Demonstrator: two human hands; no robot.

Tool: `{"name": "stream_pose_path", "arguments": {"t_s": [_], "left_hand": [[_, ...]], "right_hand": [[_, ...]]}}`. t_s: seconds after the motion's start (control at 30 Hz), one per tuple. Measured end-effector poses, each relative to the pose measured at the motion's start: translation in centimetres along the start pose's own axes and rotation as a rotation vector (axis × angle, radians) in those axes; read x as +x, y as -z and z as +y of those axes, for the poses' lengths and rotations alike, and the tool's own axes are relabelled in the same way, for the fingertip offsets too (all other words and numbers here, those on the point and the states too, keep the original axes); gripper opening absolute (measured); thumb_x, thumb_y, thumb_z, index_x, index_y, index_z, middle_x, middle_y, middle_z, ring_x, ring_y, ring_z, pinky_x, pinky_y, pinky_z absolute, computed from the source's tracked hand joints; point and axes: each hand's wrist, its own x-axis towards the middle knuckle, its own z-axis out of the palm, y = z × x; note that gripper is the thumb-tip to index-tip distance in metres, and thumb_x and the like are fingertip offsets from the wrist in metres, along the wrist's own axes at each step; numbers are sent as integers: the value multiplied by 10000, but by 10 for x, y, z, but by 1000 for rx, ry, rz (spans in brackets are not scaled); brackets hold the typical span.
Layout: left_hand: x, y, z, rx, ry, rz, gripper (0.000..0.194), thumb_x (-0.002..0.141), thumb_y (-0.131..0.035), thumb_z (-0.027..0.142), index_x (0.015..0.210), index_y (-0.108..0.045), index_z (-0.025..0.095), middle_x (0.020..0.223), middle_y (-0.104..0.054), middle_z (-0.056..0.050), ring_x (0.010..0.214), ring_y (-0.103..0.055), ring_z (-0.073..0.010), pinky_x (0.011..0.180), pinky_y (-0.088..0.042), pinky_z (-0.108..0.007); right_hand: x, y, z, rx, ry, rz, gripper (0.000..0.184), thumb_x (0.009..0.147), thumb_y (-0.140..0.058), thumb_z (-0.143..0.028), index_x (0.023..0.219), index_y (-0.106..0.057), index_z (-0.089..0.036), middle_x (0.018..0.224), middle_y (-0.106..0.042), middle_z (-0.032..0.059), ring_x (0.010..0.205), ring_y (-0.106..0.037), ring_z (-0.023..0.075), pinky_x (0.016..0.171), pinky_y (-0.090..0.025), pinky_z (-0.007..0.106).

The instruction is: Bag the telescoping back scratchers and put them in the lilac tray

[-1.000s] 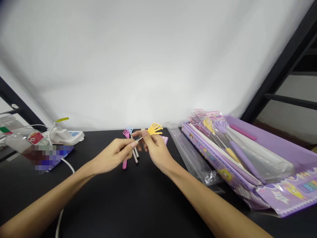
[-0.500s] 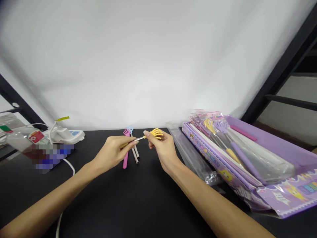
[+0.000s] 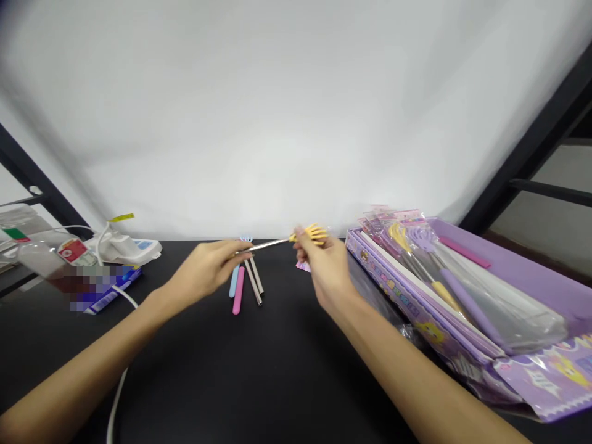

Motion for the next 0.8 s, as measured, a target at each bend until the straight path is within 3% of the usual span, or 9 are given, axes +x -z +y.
{"name": "stream_pose_path", "arguments": {"t_s": [0.07, 0.13, 0.33, 0.5, 0.6, 0.7, 0.8], "left_hand": [[-2, 3, -14, 169, 59, 20, 231, 1000, -486, 327, 1072, -654, 186, 968, -733, -64, 813, -689, -193, 711, -480, -278], [-2, 3, -19, 285, 87, 16, 217, 996, -495, 330, 1029, -654, 187, 912, -724, -53, 783, -686, -194, 666, -468, -273], [-5, -3, -13, 442, -132, 28, 304, 1029, -416, 325, 1012, -677, 171, 803, -704, -51, 726, -662, -187, 661, -453, -293], [-10, 6, -35, 526, 28, 139, 196, 961, -567, 323, 937, -710, 192, 848, -749, -60, 721, -677, -214, 675, -461, -323], [-6, 3, -31, 548, -57, 119, 216, 984, -520, 275, 1075, -691, 178, 821, -746, -56, 720, -677, -211, 699, -469, -332], [-4, -4, -24, 531, -154, 98, 253, 993, -470, 189, 1147, -670, 176, 851, -757, -56, 752, -691, -206, 705, -479, -326], [-7, -4, -32, 529, -65, 162, 217, 975, -502, 207, 1039, -708, 195, 915, -768, -70, 778, -709, -222, 711, -493, -334]], "right_hand": [[8, 4, -8, 113, 47, 165, 409, 550, -935, -359, 681, -602, -160, 638, -556, -40, 547, -465, 49, 456, -363, 160], [12, 7, -10, 197, 57, 251, 417, 571, -928, -367, 690, -580, -170, 643, -533, -52, 552, -458, 45, 453, -370, 145], [11, 8, -6, 236, -30, 139, 385, 666, -862, -444, 716, -608, -160, 713, -581, -16, 570, -492, 55, 456, -411, 168], [29, 28, -22, 202, 134, 316, 371, 779, -771, -462, 690, -539, -186, 669, -525, -43, 489, -406, 45, 392, -346, 175], [32, 33, -22, 232, 119, 335, 415, 804, -717, -538, 688, -513, -196, 623, -467, -58, 486, -416, 56, 401, -361, 185], [30, 34, -29, 245, 82, 346, 403, 811, -726, -505, 672, -525, -184, 611, -485, -57, 481, -416, 50, 394, -339, 182], [31, 42, -53, 282, 147, 429, 374, 916, -630, -411, 644, -537, -172, 579, -489, -56, 448, -374, 38, 388, -290, 192]]}}
